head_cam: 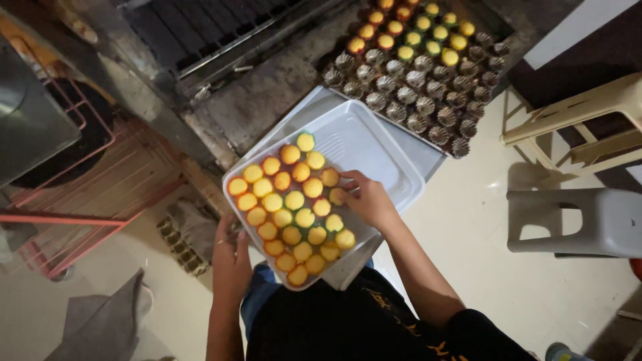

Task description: Sorting and arranging small round cakes from a tray into a plastic container.

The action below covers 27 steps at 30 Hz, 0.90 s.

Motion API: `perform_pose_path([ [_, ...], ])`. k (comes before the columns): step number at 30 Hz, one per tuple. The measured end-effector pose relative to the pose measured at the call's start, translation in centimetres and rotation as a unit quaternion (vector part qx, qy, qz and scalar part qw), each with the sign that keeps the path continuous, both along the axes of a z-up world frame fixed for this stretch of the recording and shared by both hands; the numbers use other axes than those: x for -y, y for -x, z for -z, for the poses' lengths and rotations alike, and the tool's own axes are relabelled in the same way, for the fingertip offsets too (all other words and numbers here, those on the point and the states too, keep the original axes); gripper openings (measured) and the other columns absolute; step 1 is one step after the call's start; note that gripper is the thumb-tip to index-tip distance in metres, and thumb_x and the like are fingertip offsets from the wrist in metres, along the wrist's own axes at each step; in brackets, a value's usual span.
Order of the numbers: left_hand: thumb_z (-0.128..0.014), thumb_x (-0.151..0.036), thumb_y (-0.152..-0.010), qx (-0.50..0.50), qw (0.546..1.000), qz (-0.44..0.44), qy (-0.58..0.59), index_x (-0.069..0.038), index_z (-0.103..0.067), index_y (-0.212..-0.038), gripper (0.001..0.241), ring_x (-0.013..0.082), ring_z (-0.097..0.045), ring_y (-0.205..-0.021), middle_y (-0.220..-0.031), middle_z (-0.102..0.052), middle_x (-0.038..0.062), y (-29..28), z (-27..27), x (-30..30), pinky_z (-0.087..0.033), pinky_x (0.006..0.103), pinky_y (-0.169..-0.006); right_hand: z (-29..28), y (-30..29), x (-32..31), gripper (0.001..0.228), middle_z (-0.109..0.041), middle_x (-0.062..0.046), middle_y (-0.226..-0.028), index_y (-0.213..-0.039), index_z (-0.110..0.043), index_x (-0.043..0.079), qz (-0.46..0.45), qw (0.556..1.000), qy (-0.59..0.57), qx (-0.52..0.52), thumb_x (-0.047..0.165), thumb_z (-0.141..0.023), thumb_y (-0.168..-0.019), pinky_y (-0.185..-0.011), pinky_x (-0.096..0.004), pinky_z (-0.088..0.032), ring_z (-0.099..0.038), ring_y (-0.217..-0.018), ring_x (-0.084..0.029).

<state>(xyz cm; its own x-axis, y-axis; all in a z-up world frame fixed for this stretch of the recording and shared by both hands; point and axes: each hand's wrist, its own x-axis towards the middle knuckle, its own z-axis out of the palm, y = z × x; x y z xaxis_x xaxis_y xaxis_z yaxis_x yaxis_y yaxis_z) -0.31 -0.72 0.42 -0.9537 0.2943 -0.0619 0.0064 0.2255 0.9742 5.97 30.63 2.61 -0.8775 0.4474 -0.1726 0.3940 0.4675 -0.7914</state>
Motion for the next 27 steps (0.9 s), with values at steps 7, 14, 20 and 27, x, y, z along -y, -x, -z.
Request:
perform_pose_path([
  [7,-0.048,-0.010,-0.102,0.002,1.000,-0.025,-0.016,0.005,-0.036,-0.152,0.053,0.0280,-0.059,-0.128,-0.147,-0.053,0.022,0.5,3.4,0.5,-0.048,0.0381,-0.104,-0.6,2.5,-7.3,0.029,-0.076,-0.011,-0.110,-0.113,-0.070,0.007,-0.044,0.994,-0.100,-0.002,0.015,-0.076,-0.086,-0.074,-0.038,-0.060,-0.075,-0.079,-0.024],
  [14,-0.047,-0.014,-0.103,0.034,0.998,-0.047,0.018,0.005,-0.034,-0.154,0.056,0.0328,-0.055,-0.135,-0.150,-0.050,0.025,1.2,5.9,1.0,-0.047,0.0399,-0.105,-2.6,16.8,-17.2,0.035,-0.064,-0.019,-0.124,-0.120,-0.065,0.007,0.012,0.966,-0.210,-0.148,0.023,-0.076,-0.092,-0.080,-0.043,-0.058,-0.071,-0.092,-0.034],
  [20,-0.048,-0.016,-0.100,0.077,0.985,-0.105,0.116,0.000,-0.039,-0.152,0.055,0.0357,-0.059,-0.128,-0.145,-0.053,0.023,0.3,17.1,4.4,-0.056,0.0440,-0.092,2.0,27.3,-24.8,0.085,-0.045,-0.024,-0.146,-0.150,-0.047,0.013,-0.109,0.910,-0.384,-0.113,0.051,-0.076,-0.080,-0.105,-0.059,-0.039,-0.041,-0.131,-0.049],
  [27,-0.052,-0.009,-0.096,0.111,0.978,-0.151,0.093,-0.004,-0.039,-0.154,0.060,0.0276,-0.068,-0.106,-0.143,-0.059,0.017,-1.8,19.6,5.5,-0.057,0.0357,-0.073,4.7,28.4,-24.6,0.070,-0.042,-0.028,-0.144,-0.137,-0.061,0.018,-0.128,0.876,-0.462,-0.060,0.066,-0.071,-0.087,-0.102,-0.070,-0.027,-0.037,-0.132,-0.055],
])
